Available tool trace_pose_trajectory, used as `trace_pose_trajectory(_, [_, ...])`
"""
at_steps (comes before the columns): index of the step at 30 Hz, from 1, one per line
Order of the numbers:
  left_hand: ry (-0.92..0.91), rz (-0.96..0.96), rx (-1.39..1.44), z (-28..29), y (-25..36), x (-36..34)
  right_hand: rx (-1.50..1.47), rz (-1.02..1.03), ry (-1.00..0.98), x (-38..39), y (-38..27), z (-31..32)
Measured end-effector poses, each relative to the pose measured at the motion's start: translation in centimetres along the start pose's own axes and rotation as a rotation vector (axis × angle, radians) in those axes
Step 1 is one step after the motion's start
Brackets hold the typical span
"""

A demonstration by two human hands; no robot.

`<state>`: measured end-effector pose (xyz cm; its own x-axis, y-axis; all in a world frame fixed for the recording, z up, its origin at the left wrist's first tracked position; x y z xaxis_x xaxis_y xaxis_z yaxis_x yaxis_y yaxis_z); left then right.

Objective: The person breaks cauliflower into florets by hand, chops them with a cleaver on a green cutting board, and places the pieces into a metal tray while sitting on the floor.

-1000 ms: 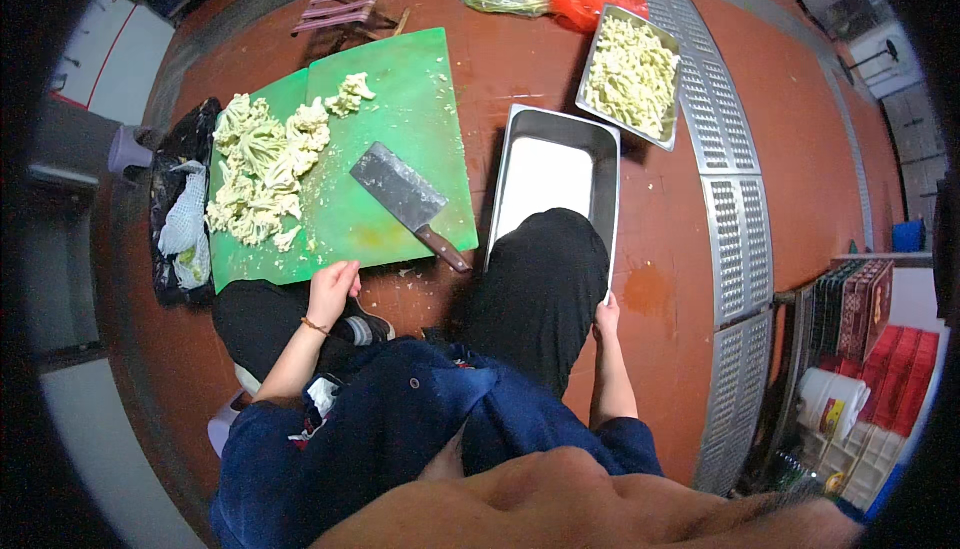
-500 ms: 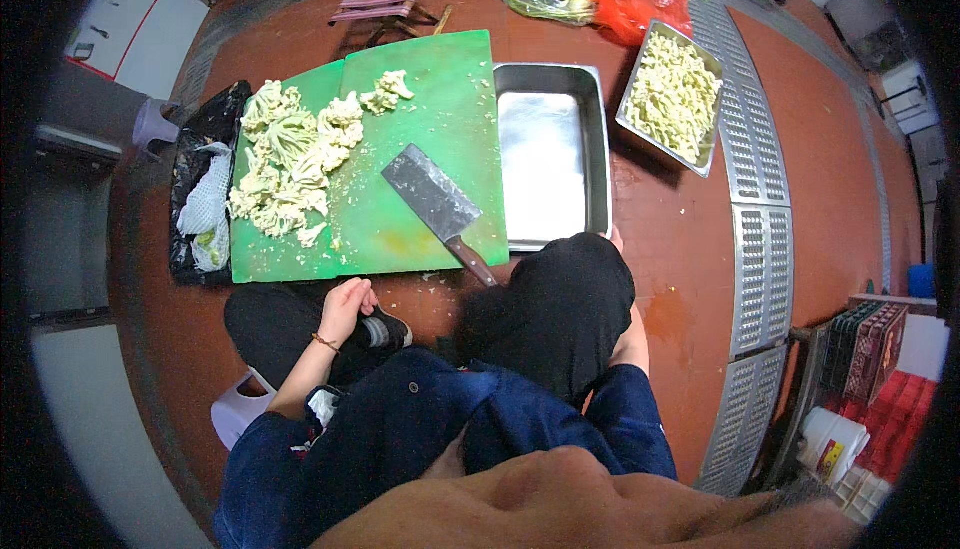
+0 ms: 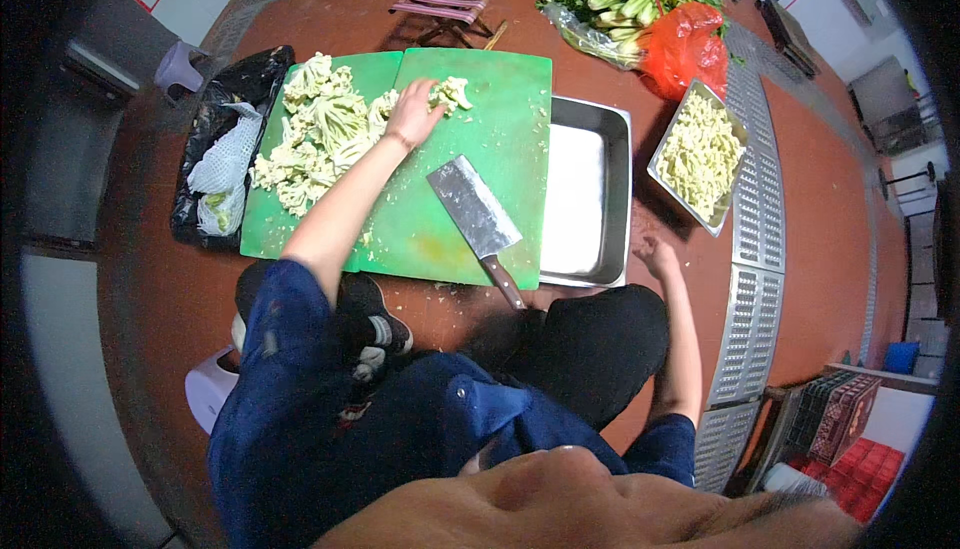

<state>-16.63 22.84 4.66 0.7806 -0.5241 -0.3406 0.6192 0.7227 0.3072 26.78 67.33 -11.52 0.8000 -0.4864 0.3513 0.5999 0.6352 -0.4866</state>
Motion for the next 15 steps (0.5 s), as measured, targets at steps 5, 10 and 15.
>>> trace_pose_trajectory(5, [-0.230, 0.078, -0.205, -5.6, 0.1, -2.1, 0.034, 0.340, -0.039, 10.4, -25.8, 10.7])
trace_pose_trajectory(10, [-0.277, -0.161, -0.120, -4.6, 4.6, 5.5, 0.121, 0.439, -0.147, 16.8, -34.7, 0.5])
trace_pose_trajectory(15, [-0.195, -0.234, -0.188, 2.2, 0.5, 14.0, 0.359, 0.481, -0.046, 16.6, -35.1, -12.7])
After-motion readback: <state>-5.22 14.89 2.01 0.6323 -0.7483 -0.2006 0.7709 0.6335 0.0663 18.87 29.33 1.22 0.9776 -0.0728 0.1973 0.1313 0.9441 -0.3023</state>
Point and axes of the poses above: each hand's wrist, its own x-axis away from the middle knuckle, its own z-axis out of the back of the hand, y = z × x, the point moved 7 cm from there along -x, towards the middle knuckle, and after that the axes turned 9 degrees about -x, right-handed, at the moved point
